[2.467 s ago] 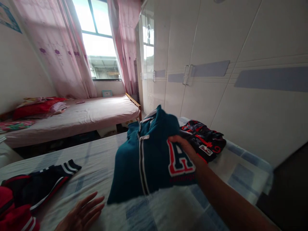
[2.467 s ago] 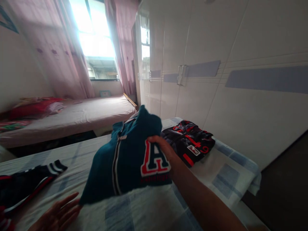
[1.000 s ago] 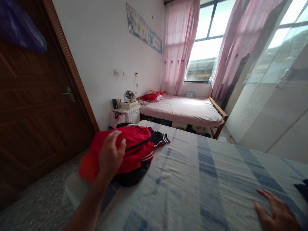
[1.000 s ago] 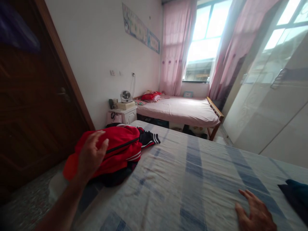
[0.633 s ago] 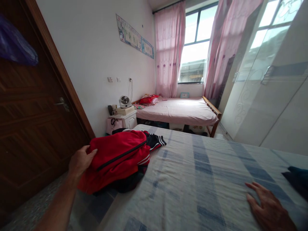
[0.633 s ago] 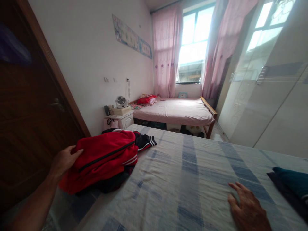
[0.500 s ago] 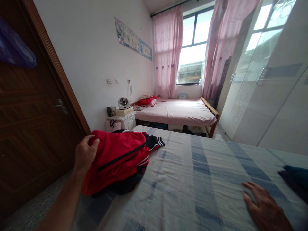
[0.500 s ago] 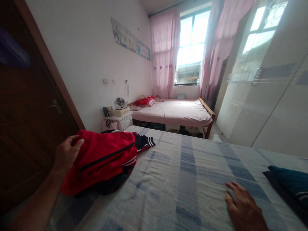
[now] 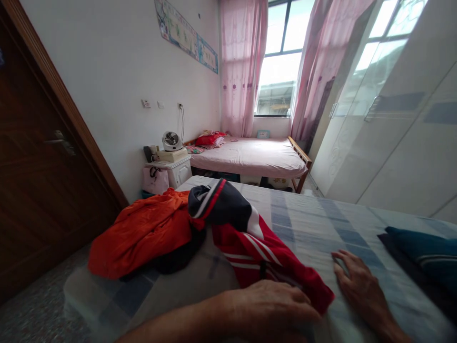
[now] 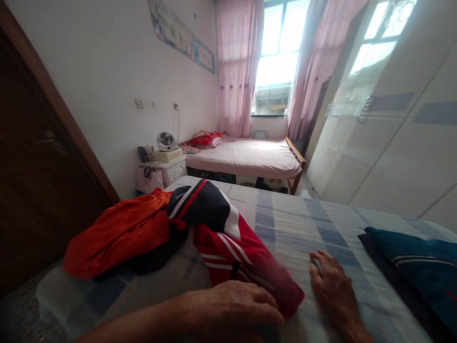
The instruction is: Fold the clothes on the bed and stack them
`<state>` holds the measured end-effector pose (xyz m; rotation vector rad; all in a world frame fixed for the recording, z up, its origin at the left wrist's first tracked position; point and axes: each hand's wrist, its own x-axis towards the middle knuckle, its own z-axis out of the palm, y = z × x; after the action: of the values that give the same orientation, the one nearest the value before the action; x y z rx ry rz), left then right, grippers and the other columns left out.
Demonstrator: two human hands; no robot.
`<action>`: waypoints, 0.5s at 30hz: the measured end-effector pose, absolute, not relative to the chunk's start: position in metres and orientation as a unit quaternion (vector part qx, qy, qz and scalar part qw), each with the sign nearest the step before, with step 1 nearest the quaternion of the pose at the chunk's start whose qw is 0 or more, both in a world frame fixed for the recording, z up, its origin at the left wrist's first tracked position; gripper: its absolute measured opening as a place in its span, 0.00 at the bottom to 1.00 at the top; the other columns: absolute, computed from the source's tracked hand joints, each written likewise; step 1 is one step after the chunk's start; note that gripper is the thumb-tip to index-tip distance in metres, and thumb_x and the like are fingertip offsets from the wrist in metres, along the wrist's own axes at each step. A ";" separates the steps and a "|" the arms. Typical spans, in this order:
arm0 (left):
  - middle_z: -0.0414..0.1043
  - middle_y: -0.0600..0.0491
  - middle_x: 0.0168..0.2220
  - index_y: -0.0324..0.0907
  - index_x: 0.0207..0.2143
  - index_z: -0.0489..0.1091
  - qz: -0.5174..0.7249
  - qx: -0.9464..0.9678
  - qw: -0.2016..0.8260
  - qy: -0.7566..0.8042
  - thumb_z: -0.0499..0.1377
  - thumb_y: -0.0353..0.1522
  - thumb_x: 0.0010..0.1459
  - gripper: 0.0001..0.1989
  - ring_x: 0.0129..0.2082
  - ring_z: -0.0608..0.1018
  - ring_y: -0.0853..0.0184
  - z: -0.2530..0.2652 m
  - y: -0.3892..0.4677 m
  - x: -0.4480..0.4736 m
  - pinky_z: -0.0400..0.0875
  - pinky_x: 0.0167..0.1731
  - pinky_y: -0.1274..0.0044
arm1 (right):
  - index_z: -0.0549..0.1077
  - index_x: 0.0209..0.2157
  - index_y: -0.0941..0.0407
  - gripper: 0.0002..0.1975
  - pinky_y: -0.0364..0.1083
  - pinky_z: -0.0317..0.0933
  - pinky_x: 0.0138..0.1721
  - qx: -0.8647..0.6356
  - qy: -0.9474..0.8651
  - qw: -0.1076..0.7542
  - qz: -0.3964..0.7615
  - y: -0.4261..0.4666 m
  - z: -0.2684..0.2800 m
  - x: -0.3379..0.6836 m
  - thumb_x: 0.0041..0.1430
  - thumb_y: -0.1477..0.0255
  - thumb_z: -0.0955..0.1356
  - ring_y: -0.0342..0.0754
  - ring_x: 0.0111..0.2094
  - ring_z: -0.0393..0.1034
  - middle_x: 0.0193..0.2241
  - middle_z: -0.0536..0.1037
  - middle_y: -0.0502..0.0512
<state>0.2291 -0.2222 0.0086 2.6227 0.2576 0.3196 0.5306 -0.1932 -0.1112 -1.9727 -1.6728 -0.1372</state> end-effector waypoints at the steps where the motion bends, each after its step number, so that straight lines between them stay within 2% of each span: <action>1: 0.73 0.46 0.49 0.40 0.52 0.66 0.107 0.953 0.267 0.096 0.58 0.33 0.56 0.20 0.48 0.75 0.60 0.004 -0.224 0.224 0.68 0.47 0.76 | 0.73 0.43 0.58 0.23 0.58 0.60 0.53 -0.733 -0.620 0.276 -0.044 -0.194 -0.109 0.530 0.56 0.62 0.56 0.58 0.53 0.66 0.50 0.72 0.63; 3: 0.73 0.48 0.49 0.42 0.50 0.68 0.141 0.926 0.318 0.149 0.57 0.30 0.56 0.18 0.48 0.75 0.63 0.000 -0.225 0.207 0.67 0.48 0.77 | 0.73 0.43 0.58 0.23 0.57 0.59 0.54 -0.730 -0.619 0.289 -0.021 -0.196 -0.104 0.529 0.55 0.62 0.56 0.57 0.53 0.66 0.50 0.73 0.63; 6: 0.74 0.53 0.46 0.47 0.44 0.72 0.270 0.840 0.350 0.314 0.53 0.29 0.58 0.13 0.46 0.75 0.66 -0.001 -0.214 0.170 0.67 0.48 0.77 | 0.73 0.43 0.56 0.22 0.55 0.63 0.50 -0.732 -0.605 0.311 0.043 -0.195 -0.089 0.523 0.54 0.60 0.58 0.56 0.48 0.70 0.47 0.75 0.61; 9: 0.75 0.50 0.44 0.45 0.39 0.74 0.392 0.687 0.357 0.497 0.57 0.35 0.55 0.11 0.46 0.74 0.59 -0.009 -0.188 0.132 0.67 0.49 0.70 | 0.72 0.46 0.55 0.22 0.52 0.67 0.44 -0.713 -0.605 0.334 0.116 -0.186 -0.061 0.502 0.54 0.60 0.60 0.54 0.42 0.74 0.46 0.76 0.59; 12: 0.73 0.43 0.47 0.38 0.44 0.72 0.444 0.566 0.393 0.573 0.59 0.41 0.52 0.20 0.48 0.74 0.53 -0.020 -0.160 0.108 0.68 0.48 0.65 | 0.71 0.48 0.56 0.21 0.52 0.65 0.48 -0.640 -0.669 0.342 0.161 -0.163 -0.030 0.464 0.56 0.62 0.61 0.54 0.47 0.71 0.50 0.74 0.60; 15: 0.71 0.43 0.52 0.38 0.50 0.67 0.466 0.542 0.433 0.549 0.57 0.44 0.55 0.25 0.50 0.73 0.55 -0.024 -0.143 0.107 0.71 0.46 0.67 | 0.69 0.52 0.57 0.24 0.54 0.59 0.53 -0.590 -0.714 0.315 0.205 -0.130 -0.011 0.420 0.55 0.61 0.64 0.55 0.51 0.67 0.51 0.73 0.61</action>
<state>0.1069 -0.1435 -0.0245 1.3516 1.3694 1.1607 0.4204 -0.1301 -0.0109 -1.5544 -1.8817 0.5411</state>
